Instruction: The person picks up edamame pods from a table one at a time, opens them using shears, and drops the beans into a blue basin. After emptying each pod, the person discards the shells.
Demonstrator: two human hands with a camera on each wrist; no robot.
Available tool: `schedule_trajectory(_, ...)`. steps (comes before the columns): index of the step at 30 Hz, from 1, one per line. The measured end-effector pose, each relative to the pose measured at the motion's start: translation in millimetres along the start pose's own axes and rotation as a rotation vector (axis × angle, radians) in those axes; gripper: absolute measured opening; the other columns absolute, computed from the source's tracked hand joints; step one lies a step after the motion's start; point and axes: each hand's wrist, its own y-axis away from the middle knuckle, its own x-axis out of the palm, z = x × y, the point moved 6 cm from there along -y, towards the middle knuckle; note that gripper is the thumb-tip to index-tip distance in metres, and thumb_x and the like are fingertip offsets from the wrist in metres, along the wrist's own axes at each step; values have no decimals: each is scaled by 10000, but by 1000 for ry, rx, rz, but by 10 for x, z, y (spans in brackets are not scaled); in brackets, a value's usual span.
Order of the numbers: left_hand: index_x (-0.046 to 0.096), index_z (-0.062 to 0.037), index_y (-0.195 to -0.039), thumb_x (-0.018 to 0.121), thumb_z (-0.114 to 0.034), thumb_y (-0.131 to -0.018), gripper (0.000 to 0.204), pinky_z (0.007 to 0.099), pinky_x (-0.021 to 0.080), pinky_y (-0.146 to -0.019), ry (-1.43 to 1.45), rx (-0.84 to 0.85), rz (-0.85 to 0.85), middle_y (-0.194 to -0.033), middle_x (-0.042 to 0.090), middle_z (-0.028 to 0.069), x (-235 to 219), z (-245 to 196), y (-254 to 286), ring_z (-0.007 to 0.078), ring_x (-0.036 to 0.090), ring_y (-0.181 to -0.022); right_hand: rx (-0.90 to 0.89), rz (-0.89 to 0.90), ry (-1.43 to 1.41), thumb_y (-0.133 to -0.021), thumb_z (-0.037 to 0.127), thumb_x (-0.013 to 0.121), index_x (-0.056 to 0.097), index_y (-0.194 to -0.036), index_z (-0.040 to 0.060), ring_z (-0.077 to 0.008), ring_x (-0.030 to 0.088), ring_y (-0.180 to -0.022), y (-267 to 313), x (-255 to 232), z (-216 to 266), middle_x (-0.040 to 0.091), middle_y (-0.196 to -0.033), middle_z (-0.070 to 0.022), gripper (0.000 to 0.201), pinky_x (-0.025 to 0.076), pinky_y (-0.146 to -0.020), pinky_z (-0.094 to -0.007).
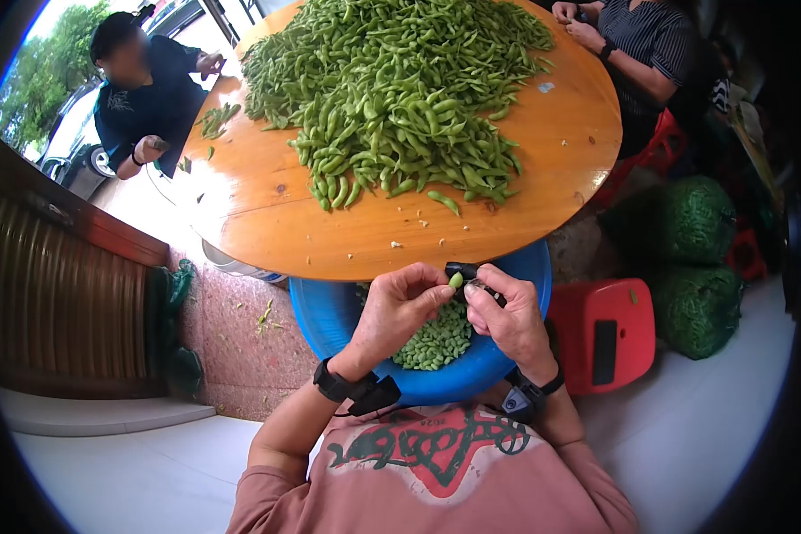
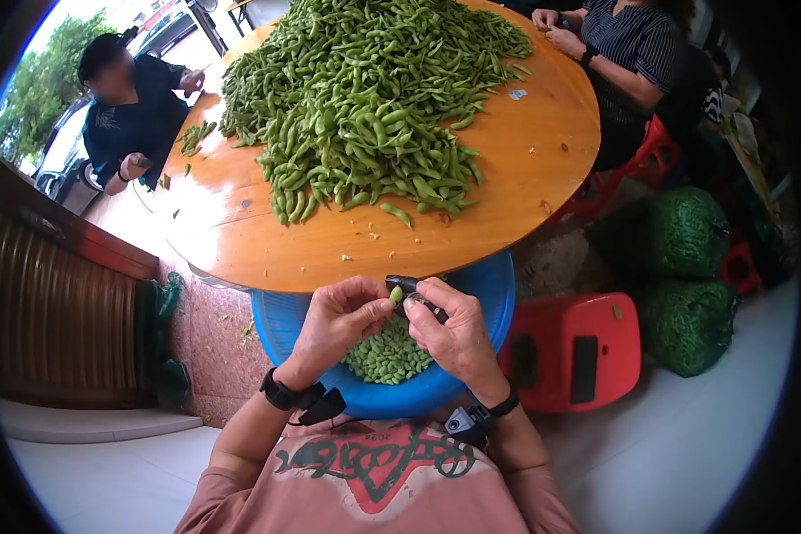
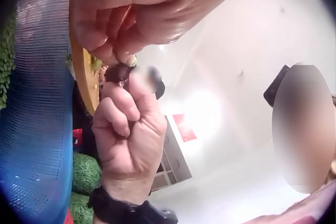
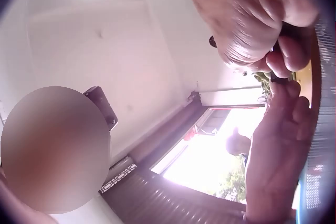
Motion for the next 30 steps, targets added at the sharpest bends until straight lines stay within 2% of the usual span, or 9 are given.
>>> schedule_trajectory(2, 650, 2, -960, 678, -80, -940, 89, 201, 390, -529, -192, 185, -94, -737, 601, -15, -12, 32, 16, 50, 514, -608, 26, 8, -40, -961, 43, 579, 612, -1064, -71, -27, 485, -601, 20, -25, -43, 508, -851, 15, 157, 375, -485, -193)
schedule_trajectory(6, 644, 8, -945, 680, -80, -938, 96, 206, 413, -547, -267, 245, -114, -730, 607, -10, 3, 15, 42, 53, 535, -628, -5, 33, -24, -961, 33, 573, 623, -1041, -69, -28, 483, -609, 32, -51, -44, 505, -874, 12, 139, 371, -491, -196)
schedule_trajectory(8, 636, 9, -942, 683, -61, -931, 86, 209, 448, -581, 160, -105, 81, -728, 609, -14, 65, 145, 44, 49, 563, -663, -9, 33, -6, -961, 31, 572, 626, -1032, -69, -29, 482, -611, 24, -73, -28, 504, -879, 12, 134, 370, -493, -198)
schedule_trajectory(12, 637, 5, -946, 688, -50, -924, 78, 207, 448, -583, 58, -60, -6, -721, 603, -12, 109, 182, 49, 50, 565, -663, 3, 56, 11, -960, 27, 569, 630, -1027, -72, -30, 485, -618, 49, -96, -11, 508, -894, 8, 134, 374, -495, -199)
schedule_trajectory(14, 652, 3, -917, 697, -49, -910, 69, 219, 429, -566, -295, 270, -161, -725, 593, -4, 78, 76, 60, 52, 530, -628, -6, 56, 37, -960, 26, 568, 630, -1030, -73, -30, 487, -621, 65, -103, 21, 509, -896, 8, 137, 376, -496, -200)
schedule_trajectory(18, 650, -16, -944, 687, -66, -928, 65, 218, 430, -570, -391, 345, -155, -737, 598, -9, 83, 9, 81, 51, 536, -638, -27, 77, 107, -964, 34, 571, 629, -1043, -74, -26, 480, -615, 61, -88, 65, 510, -882, 14, 146, 371, -490, -200)
schedule_trajectory(20, 646, -58, -934, 690, -72, -925, 47, 204, 395, -561, 108, -43, 11, -791, 603, -12, 109, 209, 79, 71, 534, -658, -27, 70, 134, -968, 40, 572, 631, -1043, -68, -22, 469, -602, 46, -109, 66, 507, -849, 19, 144, 361, -482, -198)
schedule_trajectory(23, 643, -78, -933, 682, -93, -931, 41, 226, 396, -568, 588, -222, 237, -784, 595, -7, 210, 329, 105, 107, 531, -644, 107, 186, -179, -959, 14, 563, 642, -1002, -29, -12, 396, -528, 46, -116, -23, 456, -732, 35, 99, 288, -444, -197)
schedule_trajectory(30, 612, -71, -919, 636, -151, -976, 101, 232, 385, -533, 555, -255, 276, -741, 607, 13, 256, 416, 102, 100, 548, -613, 151, 203, -114, -990, 70, 543, 620, -989, -12, -12, 391, -533, 101, -147, -37, 446, -687, 50, 113, 294, -455, -195)
